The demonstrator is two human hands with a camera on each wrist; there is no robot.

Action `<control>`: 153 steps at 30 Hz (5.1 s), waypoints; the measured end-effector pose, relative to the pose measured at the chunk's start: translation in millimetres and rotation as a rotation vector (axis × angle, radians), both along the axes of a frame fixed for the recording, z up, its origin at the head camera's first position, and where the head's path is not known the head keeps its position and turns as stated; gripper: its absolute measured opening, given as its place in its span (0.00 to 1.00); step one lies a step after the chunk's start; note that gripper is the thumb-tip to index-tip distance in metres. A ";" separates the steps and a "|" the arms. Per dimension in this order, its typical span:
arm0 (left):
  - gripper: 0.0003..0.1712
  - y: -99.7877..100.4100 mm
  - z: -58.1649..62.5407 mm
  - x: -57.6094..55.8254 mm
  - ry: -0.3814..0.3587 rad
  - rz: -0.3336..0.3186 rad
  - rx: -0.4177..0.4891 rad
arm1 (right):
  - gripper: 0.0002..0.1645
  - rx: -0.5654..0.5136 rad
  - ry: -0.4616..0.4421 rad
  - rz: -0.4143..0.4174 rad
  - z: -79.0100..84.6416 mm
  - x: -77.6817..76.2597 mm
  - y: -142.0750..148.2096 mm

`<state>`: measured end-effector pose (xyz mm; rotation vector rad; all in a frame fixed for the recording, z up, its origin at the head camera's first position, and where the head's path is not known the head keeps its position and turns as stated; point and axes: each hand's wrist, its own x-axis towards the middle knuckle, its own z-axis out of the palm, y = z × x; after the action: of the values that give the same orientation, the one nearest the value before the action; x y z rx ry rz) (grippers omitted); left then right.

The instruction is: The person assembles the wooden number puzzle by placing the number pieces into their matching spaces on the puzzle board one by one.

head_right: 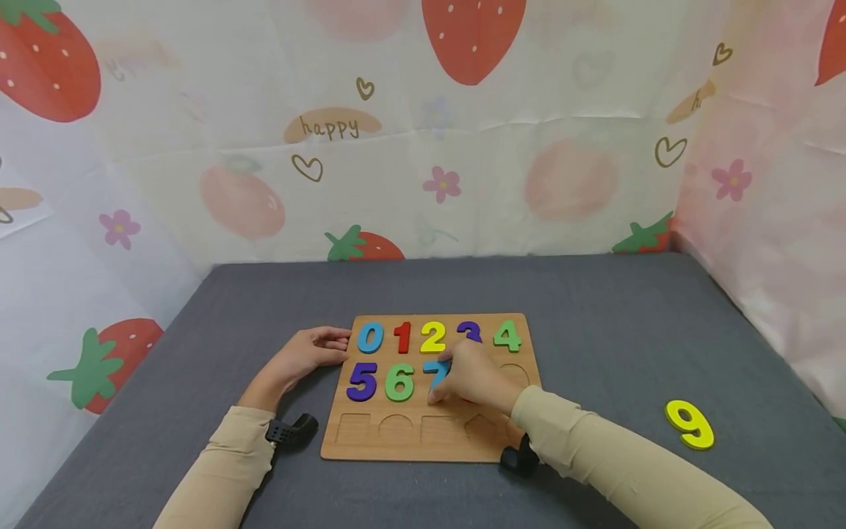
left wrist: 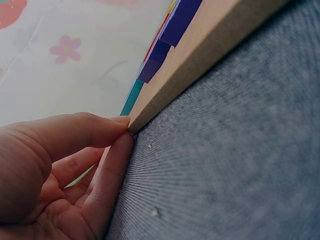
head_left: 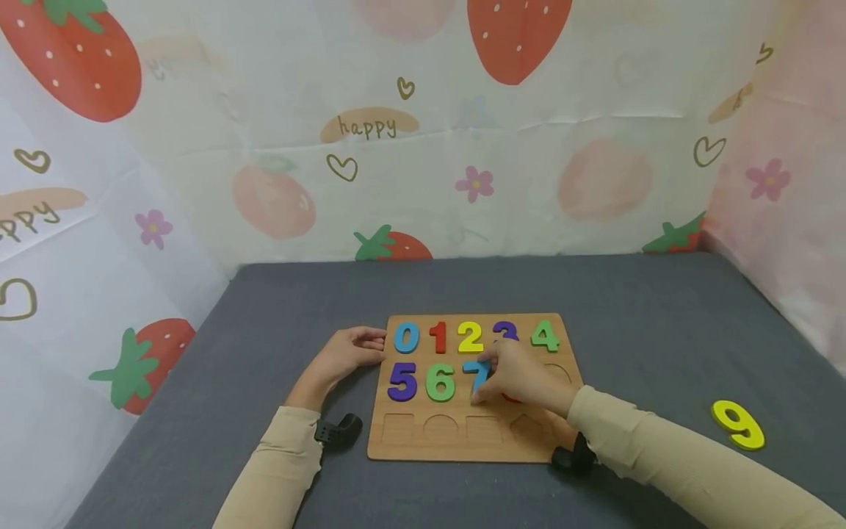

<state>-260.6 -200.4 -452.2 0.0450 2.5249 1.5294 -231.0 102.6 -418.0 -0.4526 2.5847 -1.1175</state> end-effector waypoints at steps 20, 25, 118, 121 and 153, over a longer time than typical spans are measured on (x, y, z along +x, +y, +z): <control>0.29 0.6 -0.5 -0.9 -0.014 -0.005 0.011 | 0.29 0.010 0.033 -0.004 8.8 6.6 12.3; 0.29 1.0 -0.9 -0.7 -0.009 -0.016 0.014 | 0.39 0.002 0.007 -0.045 24.3 12.3 41.0; 0.30 0.3 -1.4 0.3 -0.014 -0.005 0.022 | 0.53 0.112 -0.192 -0.142 -33.3 49.1 327.9; 0.30 0.6 -1.4 0.2 -0.010 -0.010 0.022 | 0.52 0.139 -0.170 -0.157 -31.6 50.8 323.0; 0.29 0.2 0.6 1.2 -0.002 -0.015 0.001 | 0.43 0.073 0.121 -0.119 -2.0 14.8 163.9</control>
<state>-259.3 -200.2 -451.6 0.0619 2.5168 1.5247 -216.2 266.4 -420.0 -0.3645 2.7805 -1.0587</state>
